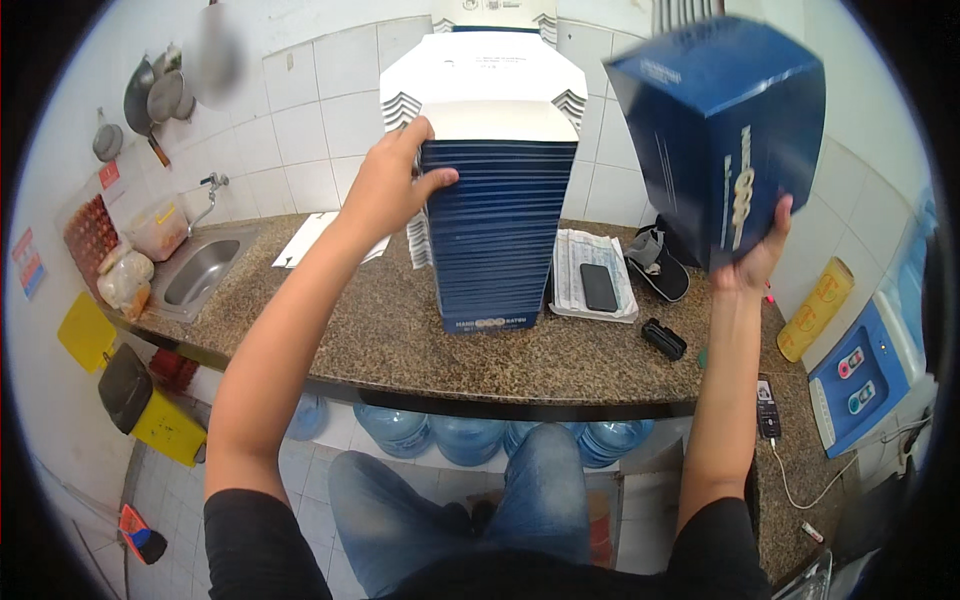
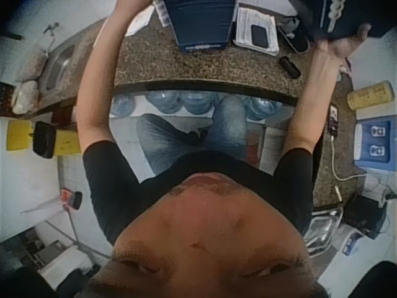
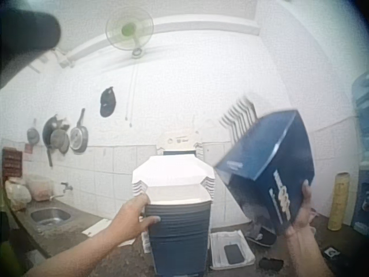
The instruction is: Assembling and stacking cardboard food boxes in a packaging area.
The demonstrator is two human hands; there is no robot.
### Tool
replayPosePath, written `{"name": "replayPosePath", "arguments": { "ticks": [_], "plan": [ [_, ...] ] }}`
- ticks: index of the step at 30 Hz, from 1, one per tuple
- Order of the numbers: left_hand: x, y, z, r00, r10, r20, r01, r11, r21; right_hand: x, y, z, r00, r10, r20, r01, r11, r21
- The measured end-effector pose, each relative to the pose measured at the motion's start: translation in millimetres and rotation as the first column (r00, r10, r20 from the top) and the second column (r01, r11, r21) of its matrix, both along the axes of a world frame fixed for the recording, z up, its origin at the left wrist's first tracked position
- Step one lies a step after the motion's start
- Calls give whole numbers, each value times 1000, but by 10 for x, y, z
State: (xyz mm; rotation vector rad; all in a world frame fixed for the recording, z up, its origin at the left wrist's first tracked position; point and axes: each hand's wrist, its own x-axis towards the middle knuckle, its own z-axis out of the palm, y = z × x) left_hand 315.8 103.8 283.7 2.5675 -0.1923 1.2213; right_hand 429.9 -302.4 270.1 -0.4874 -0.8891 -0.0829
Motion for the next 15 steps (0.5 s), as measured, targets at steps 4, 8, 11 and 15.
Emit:
{"name": "replayPosePath", "arguments": {
  "ticks": [4,8,11,15],
  "plan": [
    [-547,-381,44,981,65,184,-87,990,116,170,404,575,965,183,190,-177,983,-52],
    [-670,-304,86,991,-5,130,-10,994,112,429,1147,1004,971,48,232,-22,993,-113],
    [-633,-192,137,984,-149,93,150,989,3,697,1497,1060,971,71,230,-26,981,-191],
    [-581,4,252,972,-193,134,189,981,41,762,1665,976,979,109,170,-69,972,-223]
  ]
}}
